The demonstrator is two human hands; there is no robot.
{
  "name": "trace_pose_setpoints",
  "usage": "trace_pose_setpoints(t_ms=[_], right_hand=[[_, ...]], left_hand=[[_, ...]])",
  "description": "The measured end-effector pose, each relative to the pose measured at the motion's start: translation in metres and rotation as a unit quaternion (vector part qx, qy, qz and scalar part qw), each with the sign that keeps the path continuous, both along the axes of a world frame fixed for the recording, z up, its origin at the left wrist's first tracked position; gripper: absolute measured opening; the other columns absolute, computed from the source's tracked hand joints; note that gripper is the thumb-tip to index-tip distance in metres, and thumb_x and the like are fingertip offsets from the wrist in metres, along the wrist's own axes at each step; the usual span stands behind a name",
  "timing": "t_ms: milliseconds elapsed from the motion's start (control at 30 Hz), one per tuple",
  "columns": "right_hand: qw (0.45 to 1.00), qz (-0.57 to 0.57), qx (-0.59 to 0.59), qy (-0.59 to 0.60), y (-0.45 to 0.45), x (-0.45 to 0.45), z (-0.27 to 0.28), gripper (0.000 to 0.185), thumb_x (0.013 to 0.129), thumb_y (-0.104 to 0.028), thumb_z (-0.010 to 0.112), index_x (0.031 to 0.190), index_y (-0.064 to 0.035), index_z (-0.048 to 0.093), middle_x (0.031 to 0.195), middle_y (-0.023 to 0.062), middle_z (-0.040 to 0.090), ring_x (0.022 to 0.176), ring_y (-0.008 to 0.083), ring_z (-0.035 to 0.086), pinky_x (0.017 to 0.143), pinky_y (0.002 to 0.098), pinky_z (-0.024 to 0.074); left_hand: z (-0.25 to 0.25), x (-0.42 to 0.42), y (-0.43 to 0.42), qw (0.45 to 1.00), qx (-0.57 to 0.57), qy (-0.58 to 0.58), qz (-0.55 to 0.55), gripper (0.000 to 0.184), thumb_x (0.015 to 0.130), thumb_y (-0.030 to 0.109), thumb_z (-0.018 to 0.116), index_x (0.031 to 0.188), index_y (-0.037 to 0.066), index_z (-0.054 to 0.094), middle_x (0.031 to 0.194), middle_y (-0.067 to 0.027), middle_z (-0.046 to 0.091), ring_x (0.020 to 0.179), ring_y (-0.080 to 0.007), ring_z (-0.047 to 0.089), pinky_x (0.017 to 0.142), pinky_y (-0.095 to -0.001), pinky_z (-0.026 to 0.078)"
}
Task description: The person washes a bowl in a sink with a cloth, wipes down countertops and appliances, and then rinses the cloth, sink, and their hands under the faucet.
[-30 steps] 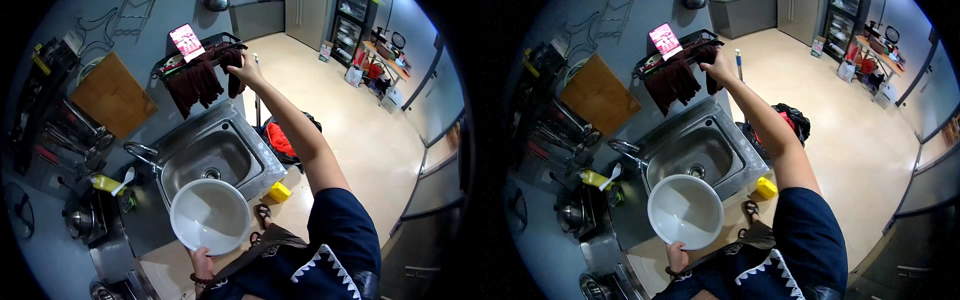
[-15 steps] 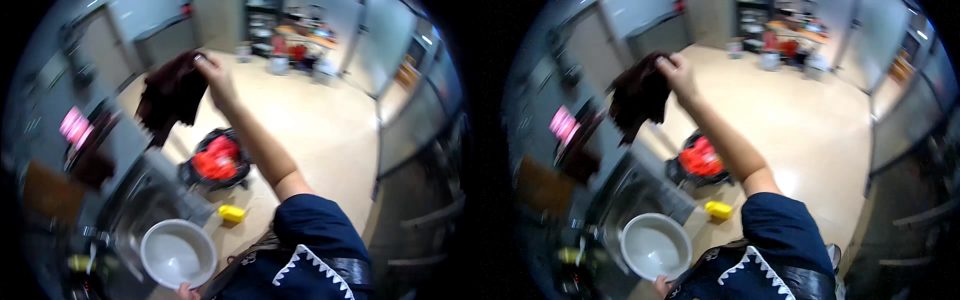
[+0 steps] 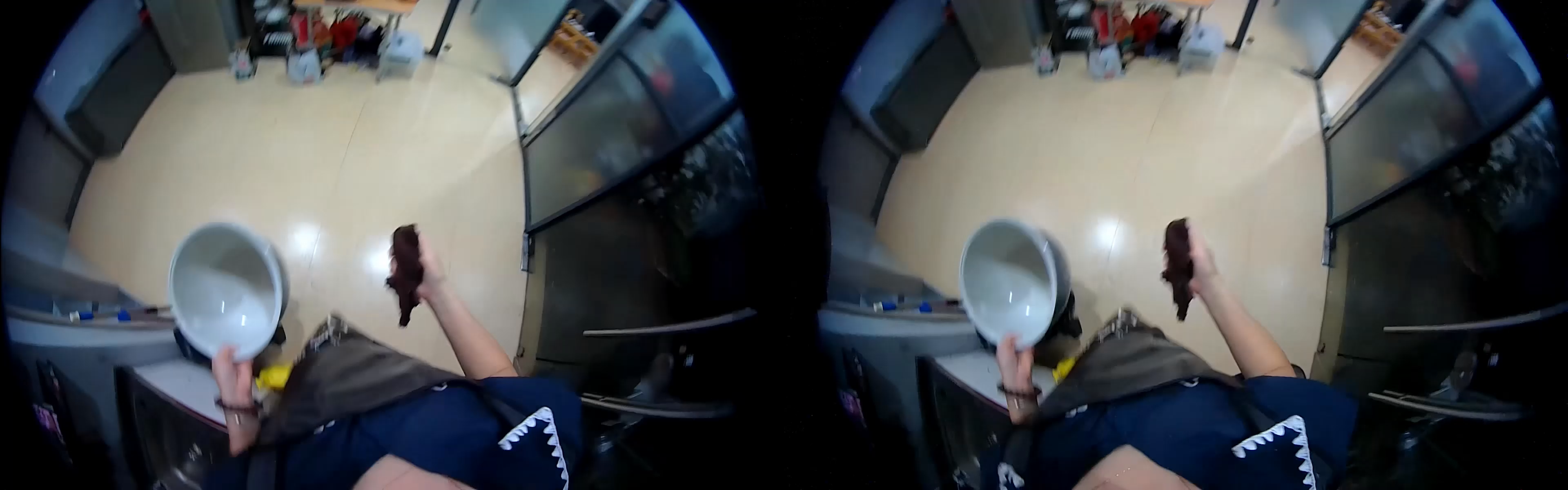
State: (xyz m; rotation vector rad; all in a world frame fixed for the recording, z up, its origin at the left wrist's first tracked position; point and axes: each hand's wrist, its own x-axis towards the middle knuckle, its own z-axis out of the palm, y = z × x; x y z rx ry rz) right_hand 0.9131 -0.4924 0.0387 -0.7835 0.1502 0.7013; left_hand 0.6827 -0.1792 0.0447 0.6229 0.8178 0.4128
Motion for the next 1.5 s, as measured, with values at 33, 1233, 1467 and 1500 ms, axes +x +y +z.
trace_pose_setpoints(t_ms=[33, 1233, 1467, 1500], right_hand=[[0.998, -0.021, 0.049, 0.015, -0.014, 0.010, 0.006, 0.046, 0.086, -0.045, 0.032, 0.095, -0.0026, 0.048, 0.079, 0.0101, 0.055, 0.065, 0.0202, 0.055, 0.058, 0.0332, 0.0477], [1.000, 0.005, -0.023, 0.017, -0.050, 0.882, -0.069, 0.049, 0.081, -0.038, 0.050, 0.111, 0.0000, 0.040, 0.100, 0.0075, 0.049, 0.086, 0.0177, 0.049, 0.074, 0.0288, 0.0413], [0.982, 0.114, -0.150, -0.013, 0.046, 1.011, -0.125, 0.048, 0.080, -0.038, 0.052, 0.109, -0.0007, 0.043, 0.095, 0.0071, 0.052, 0.081, 0.0162, 0.050, 0.068, 0.0270, 0.0431], [0.988, 0.073, -0.134, -0.001, 0.055, 1.040, -0.117, 0.048, 0.080, -0.038, 0.052, 0.109, -0.0008, 0.043, 0.094, 0.0070, 0.052, 0.081, 0.0160, 0.051, 0.068, 0.0267, 0.0434]], left_hand=[[0.012, 0.036, -0.011, 1.000, 0.002, -0.003, -0.020, 0.046, 0.068, -0.004, 0.039, 0.113, -0.007, 0.033, 0.109, -0.0175, 0.044, 0.102, -0.0308, 0.046, 0.085, -0.0447, 0.041], [0.034, 0.992, -0.149, 0.894, -0.200, -0.004, -0.401, 0.041, 0.064, -0.008, 0.043, 0.104, -0.009, 0.040, 0.092, -0.0182, 0.053, 0.073, -0.0239, 0.060, 0.057, -0.0274, 0.054], [0.011, 1.077, -0.086, 0.945, -0.191, -0.012, -0.266, 0.043, 0.063, -0.008, 0.041, 0.106, -0.010, 0.039, 0.096, -0.0197, 0.052, 0.085, -0.0283, 0.057, 0.075, -0.0364, 0.050], [0.012, 1.094, -0.075, 0.960, -0.144, -0.013, -0.241, 0.043, 0.063, -0.007, 0.042, 0.106, -0.010, 0.039, 0.096, -0.0194, 0.052, 0.085, -0.0286, 0.057, 0.075, -0.0366, 0.050]])
